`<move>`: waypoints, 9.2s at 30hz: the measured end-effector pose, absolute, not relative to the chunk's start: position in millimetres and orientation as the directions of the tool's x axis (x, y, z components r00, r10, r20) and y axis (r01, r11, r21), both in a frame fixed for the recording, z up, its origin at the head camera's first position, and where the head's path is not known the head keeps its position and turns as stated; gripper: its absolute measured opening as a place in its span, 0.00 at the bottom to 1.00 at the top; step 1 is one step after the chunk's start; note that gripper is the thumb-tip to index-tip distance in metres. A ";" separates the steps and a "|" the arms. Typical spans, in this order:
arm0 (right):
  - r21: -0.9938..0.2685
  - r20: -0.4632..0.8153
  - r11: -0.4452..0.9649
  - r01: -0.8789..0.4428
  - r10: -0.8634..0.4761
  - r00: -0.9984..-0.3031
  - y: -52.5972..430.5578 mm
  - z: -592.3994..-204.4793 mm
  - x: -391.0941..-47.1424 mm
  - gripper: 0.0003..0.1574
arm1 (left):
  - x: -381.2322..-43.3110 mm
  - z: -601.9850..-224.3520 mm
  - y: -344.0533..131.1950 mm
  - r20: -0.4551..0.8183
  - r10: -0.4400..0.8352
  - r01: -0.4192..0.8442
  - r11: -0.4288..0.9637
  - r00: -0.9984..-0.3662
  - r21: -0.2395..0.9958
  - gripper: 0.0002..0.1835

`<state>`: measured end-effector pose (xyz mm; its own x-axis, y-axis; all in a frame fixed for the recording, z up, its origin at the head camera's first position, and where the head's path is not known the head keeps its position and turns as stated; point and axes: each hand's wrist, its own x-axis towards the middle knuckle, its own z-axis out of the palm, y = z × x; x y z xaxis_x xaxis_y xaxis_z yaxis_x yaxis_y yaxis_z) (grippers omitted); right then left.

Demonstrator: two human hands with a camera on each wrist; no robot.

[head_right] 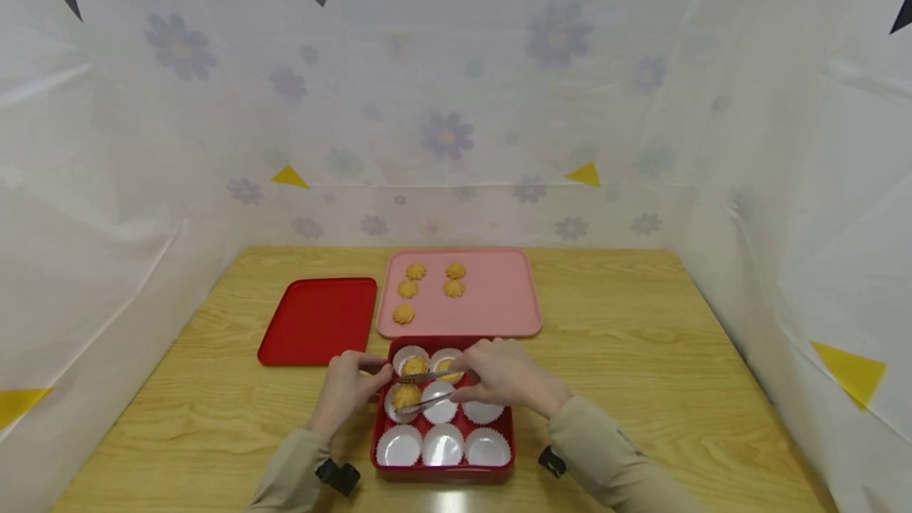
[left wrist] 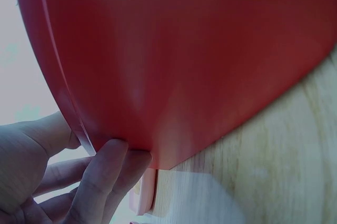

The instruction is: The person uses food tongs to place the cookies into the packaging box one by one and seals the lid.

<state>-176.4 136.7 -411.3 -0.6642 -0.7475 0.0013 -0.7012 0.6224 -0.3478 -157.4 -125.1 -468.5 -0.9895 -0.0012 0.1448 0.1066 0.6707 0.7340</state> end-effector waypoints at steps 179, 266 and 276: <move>-0.605 0.026 0.726 -0.326 -0.392 -0.920 198.1 -429.4 -260.2 0.25 | -154.9 -467.7 -122.4 0.139 -0.005 0.099 0.673 -0.990 0.733 0.07; -0.399 0.003 0.691 -0.603 -0.656 -0.754 187.2 -421.2 -160.1 0.20 | -153.6 -467.8 -121.3 0.145 -0.007 0.102 0.677 -0.989 0.729 0.08; -0.398 0.002 0.698 -0.594 -0.647 -0.762 186.4 -421.5 -159.7 0.21 | -153.3 -467.4 -121.6 0.146 -0.002 0.107 0.672 -0.989 0.733 0.08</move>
<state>-159.7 186.4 -421.5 -0.7622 -0.6473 0.0023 -0.5944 0.6985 -0.3985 -153.3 -121.6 -467.4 -0.9892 -0.0021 0.1464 0.1071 0.6716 0.7332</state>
